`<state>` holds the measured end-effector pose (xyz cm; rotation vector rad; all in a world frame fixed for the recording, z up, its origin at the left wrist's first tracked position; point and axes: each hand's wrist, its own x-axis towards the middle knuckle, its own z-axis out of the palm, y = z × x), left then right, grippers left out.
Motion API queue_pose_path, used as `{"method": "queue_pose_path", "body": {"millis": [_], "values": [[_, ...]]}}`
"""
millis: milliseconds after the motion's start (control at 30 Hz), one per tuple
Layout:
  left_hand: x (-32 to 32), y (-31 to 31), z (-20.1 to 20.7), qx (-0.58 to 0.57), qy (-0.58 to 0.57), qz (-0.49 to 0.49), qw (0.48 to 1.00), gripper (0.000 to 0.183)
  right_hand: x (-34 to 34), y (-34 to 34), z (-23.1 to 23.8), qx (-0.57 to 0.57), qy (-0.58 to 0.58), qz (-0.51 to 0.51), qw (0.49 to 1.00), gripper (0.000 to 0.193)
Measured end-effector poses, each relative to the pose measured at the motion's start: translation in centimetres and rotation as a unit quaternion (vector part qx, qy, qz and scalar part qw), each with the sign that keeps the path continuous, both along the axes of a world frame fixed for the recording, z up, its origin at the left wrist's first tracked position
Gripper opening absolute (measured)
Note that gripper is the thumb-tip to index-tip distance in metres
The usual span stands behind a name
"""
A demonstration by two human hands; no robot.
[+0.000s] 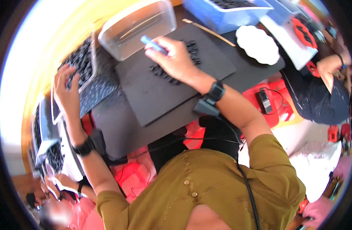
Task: Manually assembling small black plastic components by inserting a small blue tool or part.
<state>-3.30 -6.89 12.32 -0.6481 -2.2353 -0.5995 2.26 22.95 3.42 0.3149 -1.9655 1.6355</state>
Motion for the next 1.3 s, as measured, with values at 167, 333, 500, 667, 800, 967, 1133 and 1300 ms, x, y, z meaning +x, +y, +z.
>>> {"method": "queue_pose_path", "body": {"millis": [167,333,500,667,800,967,1133,1300], "values": [[4.9,9.5,-3.6,-0.023,-0.163,-0.222,0.961,0.015,-0.3,0.3,-0.6,-0.007,0.036,-0.032,0.999,0.02],[3.1,13.1,-7.8,-0.051,-0.213,-0.236,0.947,0.031,-0.6,0.2,-1.0,0.032,0.07,-0.049,0.996,0.015],[1.7,13.3,-9.9,-0.079,-0.26,-0.221,0.937,0.031,-0.3,0.4,-0.7,0.05,0.068,-0.053,0.995,0.017],[1.8,13.5,-9.4,-0.036,-0.297,-0.257,0.919,0.024,-0.4,0.7,-0.7,0.076,0.098,-0.075,0.989,0.016],[2.3,12.5,-8.9,-0.026,-0.297,-0.263,0.918,0.025,-0.2,0.8,-1.0,0.081,0.088,-0.061,0.991,0.017],[3.4,10.5,-8.7,0.186,-0.416,-0.224,0.861,0.015,0.2,0.3,-1.0,0.112,0.079,-0.019,0.99,0.018],[3.2,9.2,-10.7,0.305,-0.455,-0.267,0.793,0.021,0.8,0.1,-1.0,0.149,0.11,0.069,0.98,0.024],[3.1,9.0,-11.6,0.395,-0.487,-0.297,0.72,0.021,1.0,-1.0,-1.4,0.165,0.114,0.092,0.975,0.026]]}}
